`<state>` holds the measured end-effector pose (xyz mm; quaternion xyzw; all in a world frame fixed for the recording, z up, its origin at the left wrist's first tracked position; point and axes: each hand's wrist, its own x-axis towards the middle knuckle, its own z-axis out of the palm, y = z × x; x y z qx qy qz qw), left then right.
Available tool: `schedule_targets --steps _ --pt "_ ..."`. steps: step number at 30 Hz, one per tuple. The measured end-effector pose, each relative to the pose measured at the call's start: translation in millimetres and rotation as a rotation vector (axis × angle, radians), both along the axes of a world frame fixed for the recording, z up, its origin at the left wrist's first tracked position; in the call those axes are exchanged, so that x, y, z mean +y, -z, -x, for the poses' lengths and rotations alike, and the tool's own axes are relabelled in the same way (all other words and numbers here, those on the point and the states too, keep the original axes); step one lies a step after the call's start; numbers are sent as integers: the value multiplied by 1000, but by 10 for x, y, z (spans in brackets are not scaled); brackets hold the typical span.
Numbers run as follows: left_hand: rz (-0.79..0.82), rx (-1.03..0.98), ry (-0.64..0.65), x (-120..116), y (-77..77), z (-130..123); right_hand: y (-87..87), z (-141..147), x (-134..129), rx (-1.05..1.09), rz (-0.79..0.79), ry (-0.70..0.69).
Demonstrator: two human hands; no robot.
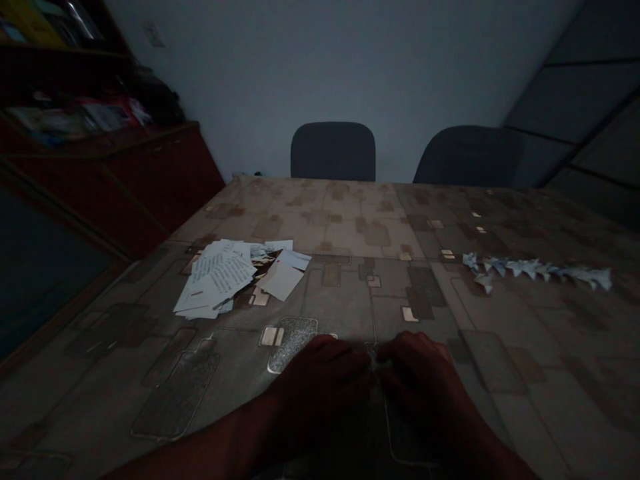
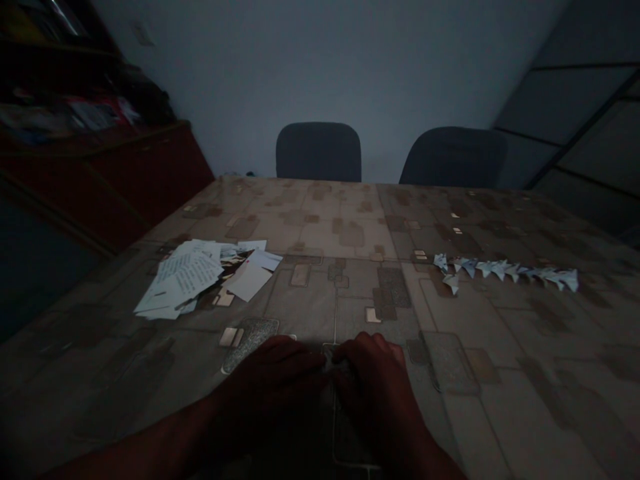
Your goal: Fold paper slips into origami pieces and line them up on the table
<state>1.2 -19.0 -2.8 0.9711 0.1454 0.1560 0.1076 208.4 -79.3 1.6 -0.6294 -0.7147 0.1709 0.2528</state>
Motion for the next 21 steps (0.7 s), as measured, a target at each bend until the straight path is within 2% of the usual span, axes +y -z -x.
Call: schedule_targets --steps 8,15,21 --pt "-21 -73 7 1 11 49 10 36 30 -63 -7 39" --pt "-11 -61 -3 -6 44 44 25 55 45 -121 -19 26" --pt "-49 -38 -5 -1 -4 20 1 64 51 -137 -42 39"
